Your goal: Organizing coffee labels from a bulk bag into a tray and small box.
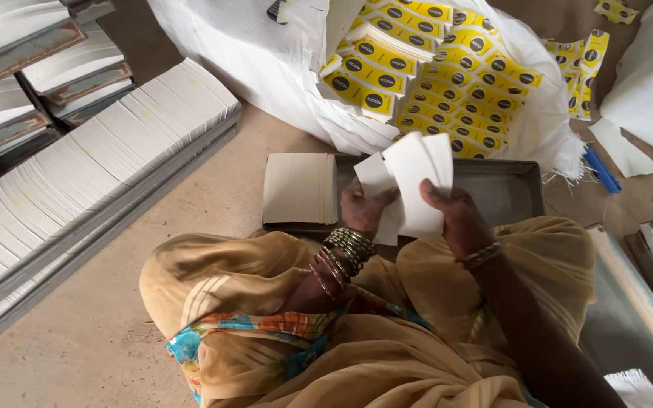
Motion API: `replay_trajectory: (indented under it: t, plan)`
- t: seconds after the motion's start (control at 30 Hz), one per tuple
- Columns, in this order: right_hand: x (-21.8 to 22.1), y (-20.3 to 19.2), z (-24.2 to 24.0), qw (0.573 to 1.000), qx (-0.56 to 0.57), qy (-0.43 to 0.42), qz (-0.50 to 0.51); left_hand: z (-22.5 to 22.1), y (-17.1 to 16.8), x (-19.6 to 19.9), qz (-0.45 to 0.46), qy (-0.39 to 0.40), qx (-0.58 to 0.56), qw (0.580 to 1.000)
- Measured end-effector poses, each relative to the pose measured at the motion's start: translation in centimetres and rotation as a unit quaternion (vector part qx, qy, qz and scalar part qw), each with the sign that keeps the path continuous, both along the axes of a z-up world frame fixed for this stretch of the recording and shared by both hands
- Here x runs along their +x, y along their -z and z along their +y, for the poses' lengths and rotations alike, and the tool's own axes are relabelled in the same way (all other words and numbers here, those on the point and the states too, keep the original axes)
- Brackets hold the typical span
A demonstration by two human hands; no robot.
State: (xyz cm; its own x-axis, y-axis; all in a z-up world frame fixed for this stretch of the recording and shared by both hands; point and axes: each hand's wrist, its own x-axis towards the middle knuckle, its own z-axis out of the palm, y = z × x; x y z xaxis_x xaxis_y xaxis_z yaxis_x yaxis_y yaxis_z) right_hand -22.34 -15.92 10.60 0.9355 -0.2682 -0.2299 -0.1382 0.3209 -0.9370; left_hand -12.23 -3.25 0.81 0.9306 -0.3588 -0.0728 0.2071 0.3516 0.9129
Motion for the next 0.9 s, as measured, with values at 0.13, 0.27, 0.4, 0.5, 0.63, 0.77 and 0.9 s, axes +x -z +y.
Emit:
replay_trajectory:
  t: [0.13, 0.27, 0.4, 0.5, 0.63, 0.77, 0.9]
  plan:
    - [1.2, 3.1, -1.1, 0.984, -0.174, 0.040, -0.008, -0.8, 1.5, 0.4, -0.019, -0.015, -0.054, 0.998]
    - [1.4, 2.4, 0.3, 0.973, -0.200, 0.084, -0.075, -0.5, 1.4, 0.1, 0.009, -0.004, -0.081, 0.997]
    - [2.1, 9.0, -6.8, 0.975, -0.194, 0.103, -0.039, -1.3, 4.0, 2.2, 0.047, -0.030, -0.051, 0.997]
    - [0.7, 7.1, -10.7, 0.971, -0.162, 0.165, -0.061, -0.4, 6.3, 4.9, 0.015, -0.127, 0.033, 0.991]
    - [-0.2, 3.7, -10.6, 0.988, -0.064, 0.111, -0.091, -1.6, 11.4, 7.1, -0.020, -0.058, -0.058, 0.996]
    - [2.4, 7.9, -6.2, 0.970, -0.233, 0.060, -0.021, -3.3, 4.6, 2.1, 0.103, 0.018, -0.015, 0.994]
    - [3.9, 8.7, -1.9, 0.970, -0.241, 0.037, -0.008, -0.9, 0.7, 0.3, 0.098, 0.069, -0.106, 0.987]
